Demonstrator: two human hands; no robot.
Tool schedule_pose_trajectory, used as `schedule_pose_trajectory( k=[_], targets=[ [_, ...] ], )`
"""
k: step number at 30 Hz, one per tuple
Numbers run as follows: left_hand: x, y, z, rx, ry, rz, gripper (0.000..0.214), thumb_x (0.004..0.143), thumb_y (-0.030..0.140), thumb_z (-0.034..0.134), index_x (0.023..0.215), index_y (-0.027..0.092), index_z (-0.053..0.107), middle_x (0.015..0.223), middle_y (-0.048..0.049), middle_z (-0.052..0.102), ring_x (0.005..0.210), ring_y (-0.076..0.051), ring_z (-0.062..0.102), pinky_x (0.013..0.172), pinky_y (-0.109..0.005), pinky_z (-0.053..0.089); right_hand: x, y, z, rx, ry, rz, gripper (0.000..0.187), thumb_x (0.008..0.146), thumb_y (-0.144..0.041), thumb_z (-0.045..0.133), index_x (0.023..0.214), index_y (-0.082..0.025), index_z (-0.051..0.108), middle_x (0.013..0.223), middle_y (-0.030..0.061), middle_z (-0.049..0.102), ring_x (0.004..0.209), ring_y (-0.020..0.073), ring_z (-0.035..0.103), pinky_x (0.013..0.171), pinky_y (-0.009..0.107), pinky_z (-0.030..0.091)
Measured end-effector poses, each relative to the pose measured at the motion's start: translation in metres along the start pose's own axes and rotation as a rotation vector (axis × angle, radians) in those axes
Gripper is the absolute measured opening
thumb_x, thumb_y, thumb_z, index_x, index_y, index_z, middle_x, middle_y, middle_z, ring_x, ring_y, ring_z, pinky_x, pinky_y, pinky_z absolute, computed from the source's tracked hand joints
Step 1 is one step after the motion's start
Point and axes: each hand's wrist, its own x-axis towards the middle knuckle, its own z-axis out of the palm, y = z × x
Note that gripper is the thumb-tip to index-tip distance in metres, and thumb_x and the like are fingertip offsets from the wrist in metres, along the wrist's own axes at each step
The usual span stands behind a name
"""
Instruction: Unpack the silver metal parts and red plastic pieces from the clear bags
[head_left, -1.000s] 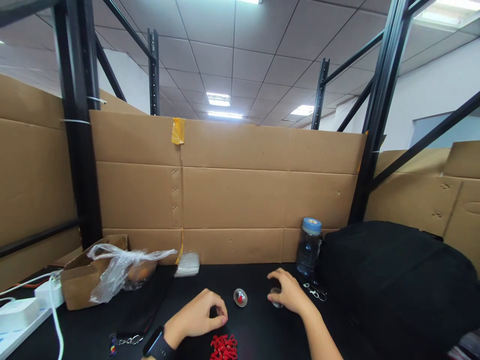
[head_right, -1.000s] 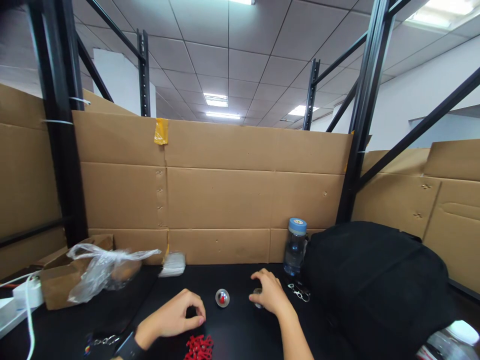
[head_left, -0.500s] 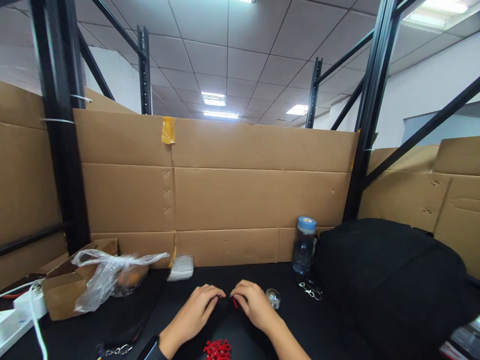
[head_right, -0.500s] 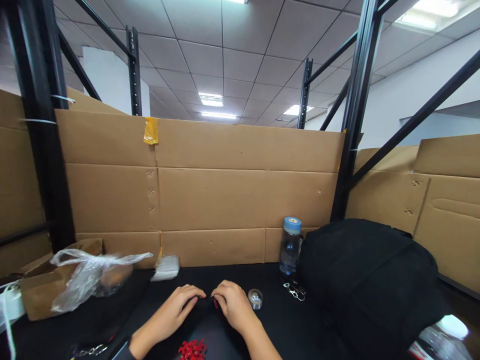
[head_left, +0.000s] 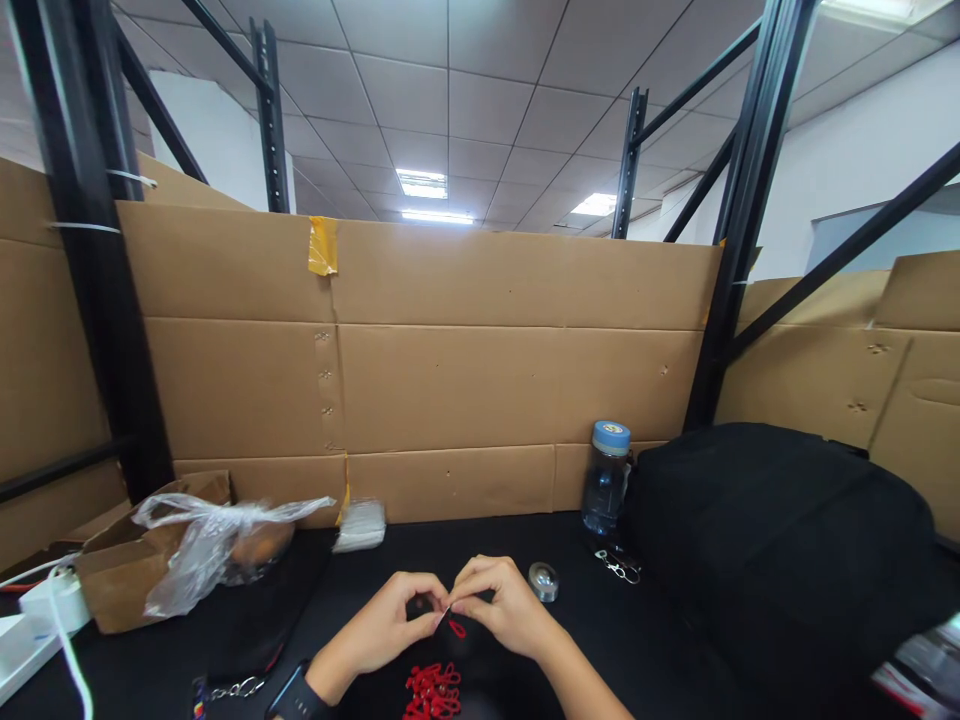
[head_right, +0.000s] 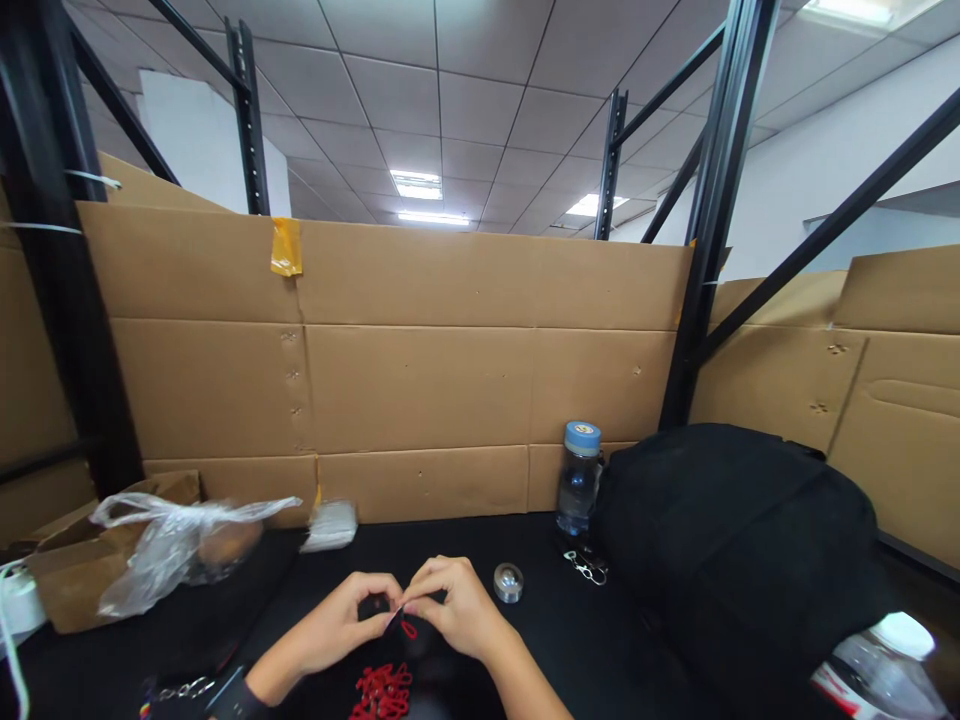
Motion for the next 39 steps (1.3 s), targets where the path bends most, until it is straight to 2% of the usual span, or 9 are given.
schedule_pose_trajectory(
  k=[7,11,13,18,21,26,31,36,39],
  targets=[
    [-0.003,0.002,0.002,0.142,-0.027,-0.043,0.015,0.077,0.023,0.066,0.088,0.019,0.075,0.089,0.0003,0.074,0.087,-0.016,0.061,0.087,-0.025,0.042,-0.002,0.007,-0.001,0.085,-0.165,0.002,0.022,0.086,-0.044,0.073,0.096,-0.027,0.082,0.089,0.0040,0.074,0.083,0.0181,0.067,0.077,0.029,0.048],
    [-0.003,0.006,-0.004,0.290,-0.075,-0.032,0.018,0.068,0.012,0.063,0.078,0.022,0.074,0.081,0.0034,0.074,0.086,-0.016,0.061,0.086,-0.024,0.040,-0.004,0.009,-0.018,0.066,-0.284,0.053,0.019,0.082,-0.039,0.076,0.094,-0.025,0.082,0.085,0.0030,0.073,0.078,0.0172,0.065,0.072,0.027,0.047],
    [-0.005,0.007,-0.007,0.332,-0.074,-0.043,0.019,0.066,0.011,0.062,0.076,0.022,0.074,0.079,0.0032,0.075,0.089,-0.017,0.060,0.085,-0.024,0.040,-0.005,0.016,-0.034,0.050,-0.213,0.129,0.018,0.083,-0.037,0.074,0.090,-0.022,0.081,0.084,0.0037,0.073,0.076,0.0167,0.064,0.069,0.026,0.046],
    [-0.007,0.009,-0.011,0.251,-0.118,-0.054,0.013,0.071,0.020,0.068,0.081,0.022,0.076,0.085,0.0025,0.077,0.088,-0.017,0.065,0.090,-0.025,0.043,-0.014,0.057,-0.081,-0.041,0.104,0.420,0.023,0.080,-0.030,0.064,0.088,-0.014,0.077,0.078,0.0064,0.074,0.069,0.0181,0.064,0.066,0.028,0.046],
    [-0.006,0.005,-0.009,0.163,-0.198,-0.055,0.017,0.070,0.019,0.069,0.085,0.021,0.077,0.084,0.0024,0.078,0.082,-0.015,0.069,0.085,-0.023,0.047,-0.023,0.085,-0.098,-0.176,0.173,0.525,0.023,0.077,-0.025,0.059,0.085,-0.014,0.078,0.079,0.0067,0.076,0.075,0.0211,0.067,0.068,0.029,0.047],
    [-0.005,-0.009,-0.007,0.098,-0.257,-0.065,0.024,0.065,0.015,0.070,0.088,0.021,0.077,0.082,0.0020,0.078,0.077,-0.015,0.071,0.079,-0.023,0.049,-0.031,0.112,-0.100,-0.280,0.190,0.608,0.019,0.075,-0.017,0.060,0.083,-0.015,0.077,0.070,0.0044,0.073,0.067,0.0177,0.065,0.062,0.025,0.042],
    [-0.007,-0.014,-0.007,0.109,-0.249,-0.076,0.022,0.070,0.020,0.070,0.090,0.021,0.078,0.084,0.0010,0.078,0.079,-0.016,0.070,0.081,-0.023,0.049,-0.033,0.125,-0.096,-0.415,0.247,0.633,0.021,0.073,-0.010,0.062,0.090,-0.016,0.074,0.063,0.0008,0.067,0.063,0.0150,0.061,0.061,0.023,0.040],
    [-0.005,-0.017,-0.007,0.125,-0.204,-0.068,0.018,0.080,0.024,0.064,0.091,0.021,0.078,0.086,-0.0008,0.077,0.081,-0.015,0.069,0.078,-0.022,0.049,-0.035,0.122,-0.099,-0.400,0.156,0.610,0.015,0.081,-0.023,0.063,0.090,-0.017,0.074,0.074,0.0032,0.069,0.071,0.0163,0.064,0.066,0.025,0.044],
    [-0.002,-0.023,-0.006,0.197,-0.123,-0.049,0.016,0.084,0.029,0.063,0.088,0.021,0.077,0.087,-0.0012,0.075,0.085,-0.016,0.067,0.082,-0.024,0.047,-0.038,0.111,-0.100,-0.425,0.060,0.575,0.043,0.066,-0.035,0.081,0.107,-0.021,0.074,0.099,0.0045,0.069,0.083,0.0173,0.063,0.075,0.026,0.046]
  ],
)
